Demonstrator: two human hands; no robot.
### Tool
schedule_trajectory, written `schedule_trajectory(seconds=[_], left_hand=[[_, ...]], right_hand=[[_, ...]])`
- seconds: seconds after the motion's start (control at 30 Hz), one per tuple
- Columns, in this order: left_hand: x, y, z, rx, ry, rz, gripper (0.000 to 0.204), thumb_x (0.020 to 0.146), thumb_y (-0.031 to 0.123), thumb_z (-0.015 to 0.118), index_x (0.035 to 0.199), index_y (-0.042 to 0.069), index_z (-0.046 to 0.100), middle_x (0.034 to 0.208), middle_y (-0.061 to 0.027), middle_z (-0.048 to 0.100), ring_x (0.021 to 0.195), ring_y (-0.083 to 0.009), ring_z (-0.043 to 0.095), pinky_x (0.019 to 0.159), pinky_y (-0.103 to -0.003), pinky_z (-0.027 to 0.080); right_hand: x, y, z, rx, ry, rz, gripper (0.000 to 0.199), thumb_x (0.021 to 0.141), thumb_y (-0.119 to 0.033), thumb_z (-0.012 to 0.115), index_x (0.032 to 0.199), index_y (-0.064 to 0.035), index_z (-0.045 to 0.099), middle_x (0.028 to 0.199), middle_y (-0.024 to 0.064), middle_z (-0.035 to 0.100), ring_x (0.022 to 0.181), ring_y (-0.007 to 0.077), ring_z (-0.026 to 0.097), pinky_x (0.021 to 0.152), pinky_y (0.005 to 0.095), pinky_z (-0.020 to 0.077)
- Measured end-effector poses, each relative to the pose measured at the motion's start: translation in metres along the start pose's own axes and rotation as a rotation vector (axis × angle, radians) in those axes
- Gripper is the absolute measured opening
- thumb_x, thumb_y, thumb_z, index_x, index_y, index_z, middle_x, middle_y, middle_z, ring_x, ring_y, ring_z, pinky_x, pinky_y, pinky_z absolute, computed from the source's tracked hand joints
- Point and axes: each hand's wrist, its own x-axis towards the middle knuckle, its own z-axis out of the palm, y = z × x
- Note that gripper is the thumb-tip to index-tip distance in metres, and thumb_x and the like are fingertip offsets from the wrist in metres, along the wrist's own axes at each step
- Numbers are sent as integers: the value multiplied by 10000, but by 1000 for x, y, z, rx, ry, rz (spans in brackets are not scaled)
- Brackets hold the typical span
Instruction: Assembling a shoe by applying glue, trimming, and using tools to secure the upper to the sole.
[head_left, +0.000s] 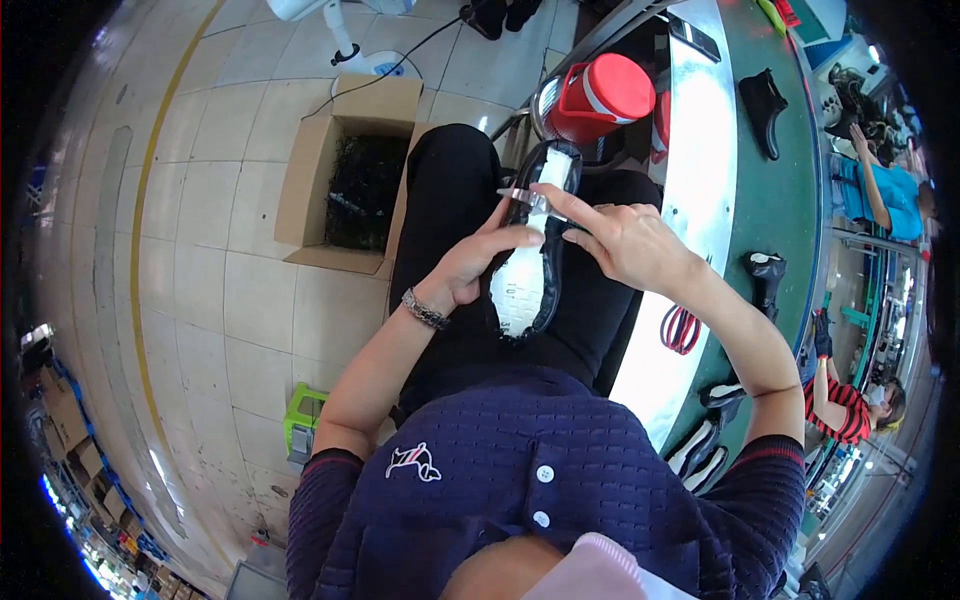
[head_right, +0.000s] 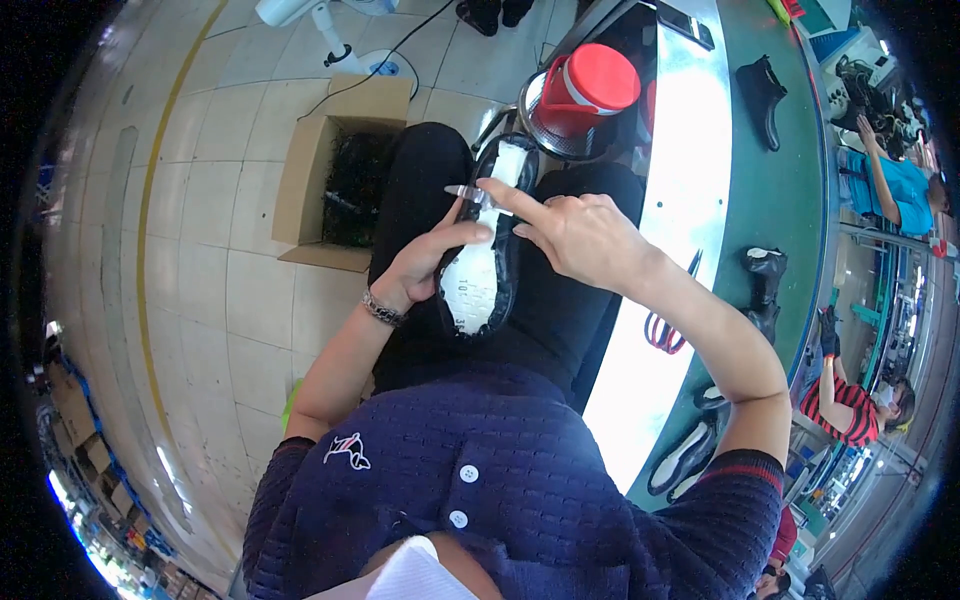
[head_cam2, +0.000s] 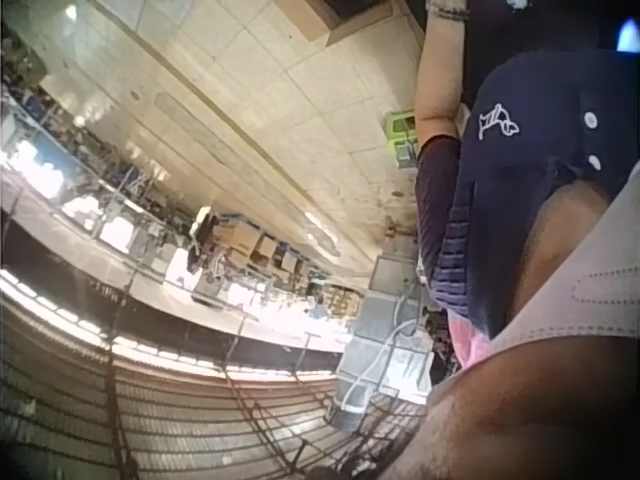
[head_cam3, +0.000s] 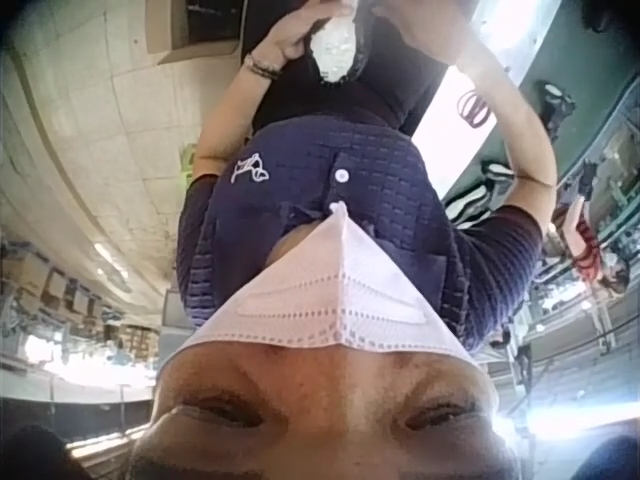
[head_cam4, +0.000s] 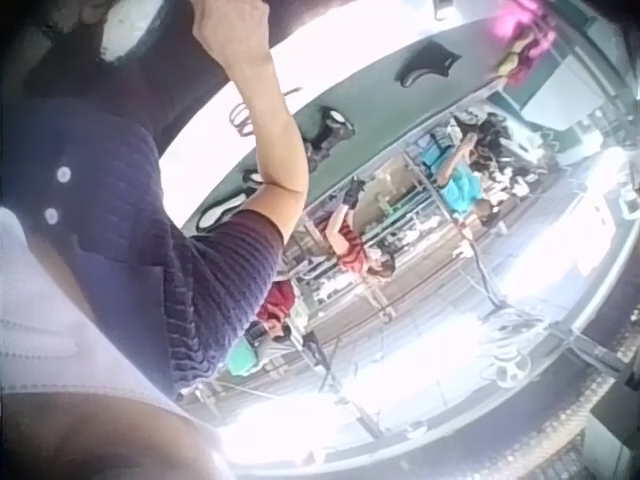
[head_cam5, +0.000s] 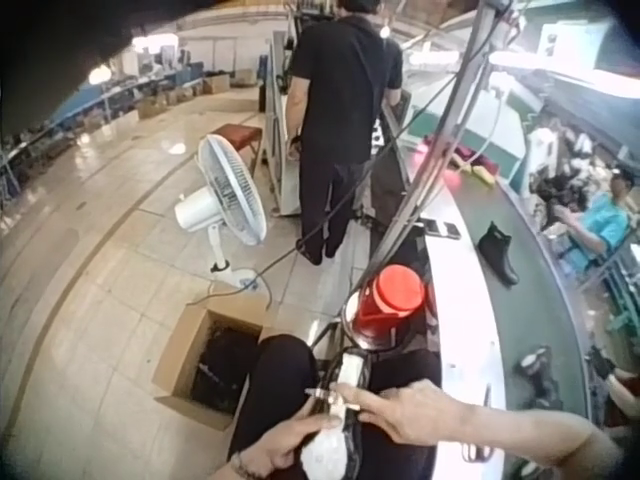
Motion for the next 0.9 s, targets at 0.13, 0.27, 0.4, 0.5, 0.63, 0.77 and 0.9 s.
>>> schedule_trajectory(seconds=[0.13,0.27,0.4,0.5,0.63,0.77,0.9], left_hand=[[-7,-1,-6,46,4,-58,978,815,150,732,1548,138,84,1270,-66,493,1136,-150,523,943,-326,455],[-5,-2,-6,82,-71,-64,1006,810,128,735,1552,158,56,1354,-78,445,1197,-188,491,991,-348,426],[-13,-24,-9,69,-84,96,899,904,317,666,1551,177,58,1433,-91,398,1269,-207,455,1018,-367,418],[-19,-37,0,-192,-8,184,776,962,557,455,1542,176,109,1458,-108,397,1299,-235,452,1030,-397,428],[-21,-61,-1,-429,-204,-15,793,928,697,289,1513,168,220,1382,-128,492,1232,-250,529,1007,-414,464],[-28,-56,13,-315,126,21,853,875,761,322,1362,81,484,1269,-114,598,1131,-227,602,952,-401,503],[-29,-63,9,-377,54,44,769,908,686,393,1354,67,483,1247,-110,606,1105,-225,611,941,-400,506]], right_hand=[[-3,-16,-12,81,-2,40,655,920,-159,586,1490,-183,264,751,190,658,621,369,654,583,449,528],[-9,-14,1,191,58,59,642,924,-168,587,1488,-188,281,727,181,649,573,329,649,543,416,516],[-20,-21,-20,42,-143,146,645,910,-158,604,1482,-227,315,670,139,613,536,293,624,506,395,495],[-37,-28,-25,5,-127,28,642,901,-158,609,1472,-264,336,618,101,563,503,278,595,499,393,493],[-42,-52,-13,-346,25,-161,626,876,-95,565,1444,-300,399,850,164,634,738,242,647,498,292,498],[-36,-70,-5,-498,-21,-139,616,902,-98,532,1455,-310,365,890,178,632,725,211,606,538,210,477],[-37,-50,-5,-341,-36,-139,668,903,-94,543,1450,-415,333,898,216,636,709,237,661,547,264,531]])
